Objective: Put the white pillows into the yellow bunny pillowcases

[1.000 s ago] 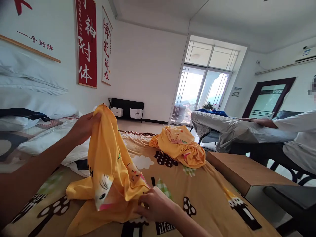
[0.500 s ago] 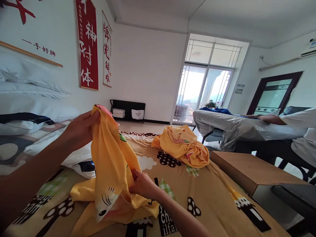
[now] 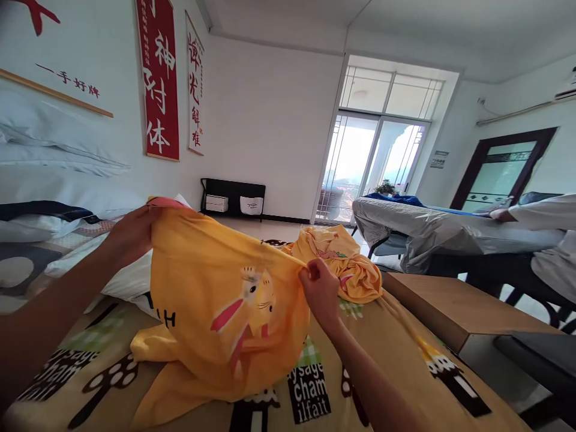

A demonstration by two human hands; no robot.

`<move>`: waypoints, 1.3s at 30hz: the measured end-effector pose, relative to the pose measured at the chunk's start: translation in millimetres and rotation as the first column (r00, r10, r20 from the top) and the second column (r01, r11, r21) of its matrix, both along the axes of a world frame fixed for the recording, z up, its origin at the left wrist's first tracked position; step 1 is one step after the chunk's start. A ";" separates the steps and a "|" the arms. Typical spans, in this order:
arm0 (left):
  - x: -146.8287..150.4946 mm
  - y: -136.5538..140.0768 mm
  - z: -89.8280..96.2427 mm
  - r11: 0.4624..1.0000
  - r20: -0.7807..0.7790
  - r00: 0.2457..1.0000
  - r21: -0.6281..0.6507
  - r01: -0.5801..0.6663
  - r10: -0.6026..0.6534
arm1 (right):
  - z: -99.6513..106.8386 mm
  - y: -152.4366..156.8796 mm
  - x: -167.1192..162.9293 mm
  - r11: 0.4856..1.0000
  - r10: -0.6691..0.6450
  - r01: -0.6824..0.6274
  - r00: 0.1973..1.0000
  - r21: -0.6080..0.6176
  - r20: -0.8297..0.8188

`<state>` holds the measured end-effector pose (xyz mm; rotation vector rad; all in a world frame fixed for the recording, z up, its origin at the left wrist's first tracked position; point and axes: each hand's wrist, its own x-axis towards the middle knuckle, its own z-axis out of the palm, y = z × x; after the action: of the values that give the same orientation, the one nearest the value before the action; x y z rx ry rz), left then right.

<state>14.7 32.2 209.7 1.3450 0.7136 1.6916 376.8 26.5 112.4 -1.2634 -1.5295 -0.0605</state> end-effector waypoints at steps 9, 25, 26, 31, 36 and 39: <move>-18.1 17.1 -88.0 0.962 -0.282 0.940 -0.245 0.122 -0.191 | -86.9 -60.9 20.7 0.786 0.614 -0.229 0.388 -0.574 0.687; -36.6 -12.6 -109.3 0.937 -0.432 0.882 -0.347 0.032 -0.189 | -134.0 -11.8 -41.8 0.975 0.222 -0.159 0.641 -0.157 0.734; -36.9 -12.7 -108.2 0.939 -0.427 0.887 -0.344 0.018 -0.174 | -135.1 -10.3 -46.9 0.979 0.197 -0.163 0.641 -0.119 0.742; -41.5 -11.9 -100.0 0.954 -0.379 0.918 -0.299 0.000 -0.119 | -88.6 -0.2 -35.9 0.914 0.388 -0.381 0.726 -0.138 0.567; -37.7 -1.9 -95.4 0.958 -0.320 0.947 -0.262 -0.118 0.029 | -28.3 -2.6 -13.2 0.909 0.408 -0.362 0.876 -0.207 0.258; -20.8 4.6 -93.1 0.956 -0.268 0.959 -0.246 -0.157 0.089 | -36.6 -11.1 -23.1 0.839 0.501 -0.375 0.815 -0.395 0.292</move>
<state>-6.1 36.7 116.6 1.3593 1.1530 1.4677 353.7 15.4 75.8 -1.1459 -2.2254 0.2744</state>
